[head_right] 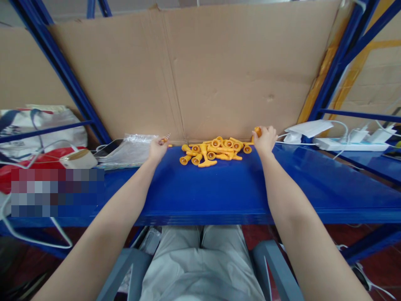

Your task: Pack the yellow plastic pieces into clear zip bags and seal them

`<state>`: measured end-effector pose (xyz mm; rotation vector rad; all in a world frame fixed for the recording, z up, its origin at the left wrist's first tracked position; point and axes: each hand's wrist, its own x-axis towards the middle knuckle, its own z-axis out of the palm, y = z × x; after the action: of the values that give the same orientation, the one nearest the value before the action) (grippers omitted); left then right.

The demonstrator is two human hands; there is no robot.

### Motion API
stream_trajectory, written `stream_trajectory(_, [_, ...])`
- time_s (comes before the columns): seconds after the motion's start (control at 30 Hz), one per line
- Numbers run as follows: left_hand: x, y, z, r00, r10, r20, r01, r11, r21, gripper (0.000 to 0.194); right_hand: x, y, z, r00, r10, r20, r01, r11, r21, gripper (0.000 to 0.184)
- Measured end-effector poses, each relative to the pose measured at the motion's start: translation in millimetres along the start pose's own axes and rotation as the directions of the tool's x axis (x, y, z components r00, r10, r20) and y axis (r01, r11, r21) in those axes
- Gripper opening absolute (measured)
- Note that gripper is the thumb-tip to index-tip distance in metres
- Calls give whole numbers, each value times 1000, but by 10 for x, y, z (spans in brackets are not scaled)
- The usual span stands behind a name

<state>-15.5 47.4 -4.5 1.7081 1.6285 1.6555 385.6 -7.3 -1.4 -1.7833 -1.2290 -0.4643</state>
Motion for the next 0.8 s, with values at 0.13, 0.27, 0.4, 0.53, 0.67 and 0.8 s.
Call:
stream_trajectory(0.13, [-32, -172, -41, 989, 14, 144, -67, 928, 367, 29, -71, 174, -5, 957, 241, 160, -230, 969, -86, 32])
stream_trajectory(0.27, [-117, -220, -53, 953, -54, 298, -138, 797, 587, 40, -76, 284, 73, 877, 417, 240, -395, 909, -134, 34])
stream_trajectory(0.4, [-155, -179, -44, 941, -69, 332, -187, 712, 677, 47, -57, 342, 143, 879, 428, 210, -410, 904, -125, 29])
stream_trajectory(0.53, [-112, -165, -34, 928, -111, 356, -195, 667, 719, 53, -75, 306, 102, 865, 441, 241, -424, 898, -122, 29])
stream_trajectory(0.67, [-44, -206, -52, 914, -136, 382, -212, 642, 737, 59, -101, 242, 21, 841, 450, 299, -427, 893, -144, 29])
stream_trajectory(0.8, [7, -246, -69, 907, -160, 389, -211, 626, 750, 64, -103, 228, -8, 824, 456, 337, -421, 890, -175, 32])
